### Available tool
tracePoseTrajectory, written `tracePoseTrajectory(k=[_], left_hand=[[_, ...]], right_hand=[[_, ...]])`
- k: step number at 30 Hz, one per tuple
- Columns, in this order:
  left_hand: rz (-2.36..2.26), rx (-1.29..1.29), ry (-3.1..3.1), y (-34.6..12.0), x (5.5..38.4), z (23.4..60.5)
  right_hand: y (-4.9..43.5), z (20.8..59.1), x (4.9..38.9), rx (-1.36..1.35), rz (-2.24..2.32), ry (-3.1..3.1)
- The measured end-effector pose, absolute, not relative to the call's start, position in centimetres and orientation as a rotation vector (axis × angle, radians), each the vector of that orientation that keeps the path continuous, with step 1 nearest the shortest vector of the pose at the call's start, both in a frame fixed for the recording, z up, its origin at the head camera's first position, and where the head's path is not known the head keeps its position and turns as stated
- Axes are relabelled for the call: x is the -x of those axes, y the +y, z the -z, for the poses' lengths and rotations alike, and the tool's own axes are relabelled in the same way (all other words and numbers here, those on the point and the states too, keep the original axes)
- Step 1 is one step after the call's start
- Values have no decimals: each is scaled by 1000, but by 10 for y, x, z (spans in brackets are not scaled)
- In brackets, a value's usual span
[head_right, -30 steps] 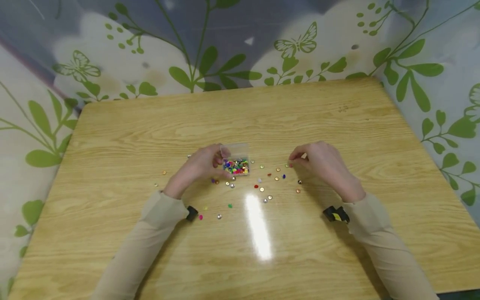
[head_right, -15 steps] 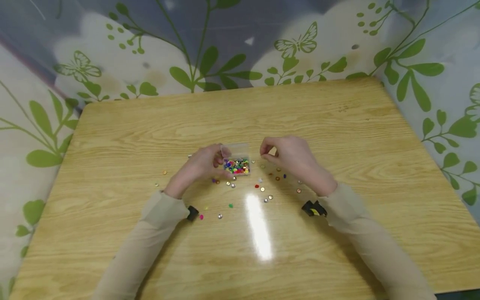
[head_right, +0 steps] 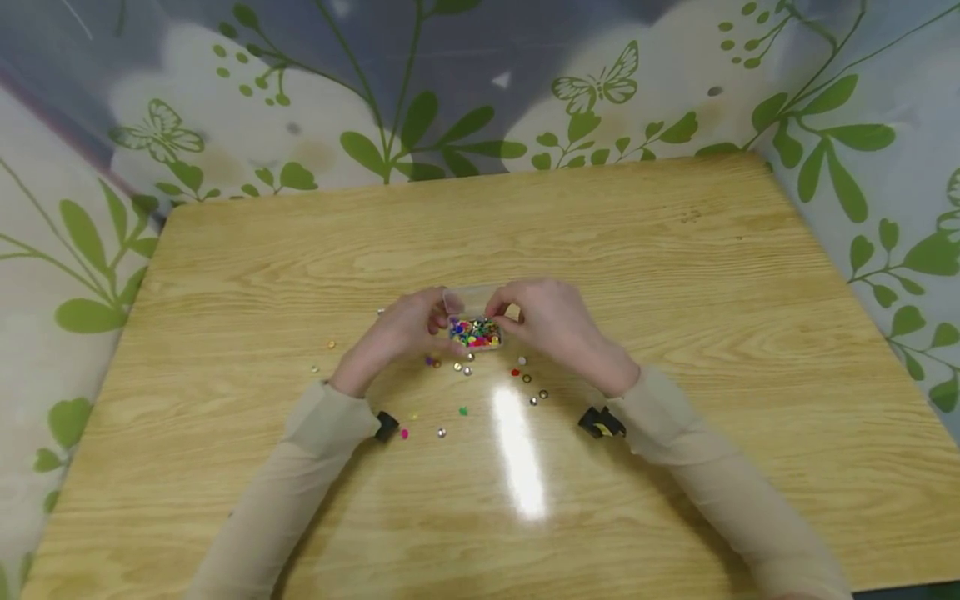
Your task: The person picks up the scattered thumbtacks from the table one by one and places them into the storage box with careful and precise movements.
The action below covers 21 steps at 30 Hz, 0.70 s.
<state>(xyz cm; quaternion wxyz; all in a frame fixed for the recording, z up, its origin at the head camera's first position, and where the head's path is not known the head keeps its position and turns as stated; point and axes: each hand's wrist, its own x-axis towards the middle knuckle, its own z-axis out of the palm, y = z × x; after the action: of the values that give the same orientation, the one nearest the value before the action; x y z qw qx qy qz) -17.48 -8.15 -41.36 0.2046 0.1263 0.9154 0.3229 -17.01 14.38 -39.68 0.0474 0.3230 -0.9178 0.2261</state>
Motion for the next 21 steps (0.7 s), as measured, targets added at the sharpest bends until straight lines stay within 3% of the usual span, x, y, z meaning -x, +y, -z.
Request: tracePoseTrajectory(k=[21], left_hand=[[-921,-377,2550,-82,174,414]], right_hand=[[218,378,150,-736,-613,-2867]])
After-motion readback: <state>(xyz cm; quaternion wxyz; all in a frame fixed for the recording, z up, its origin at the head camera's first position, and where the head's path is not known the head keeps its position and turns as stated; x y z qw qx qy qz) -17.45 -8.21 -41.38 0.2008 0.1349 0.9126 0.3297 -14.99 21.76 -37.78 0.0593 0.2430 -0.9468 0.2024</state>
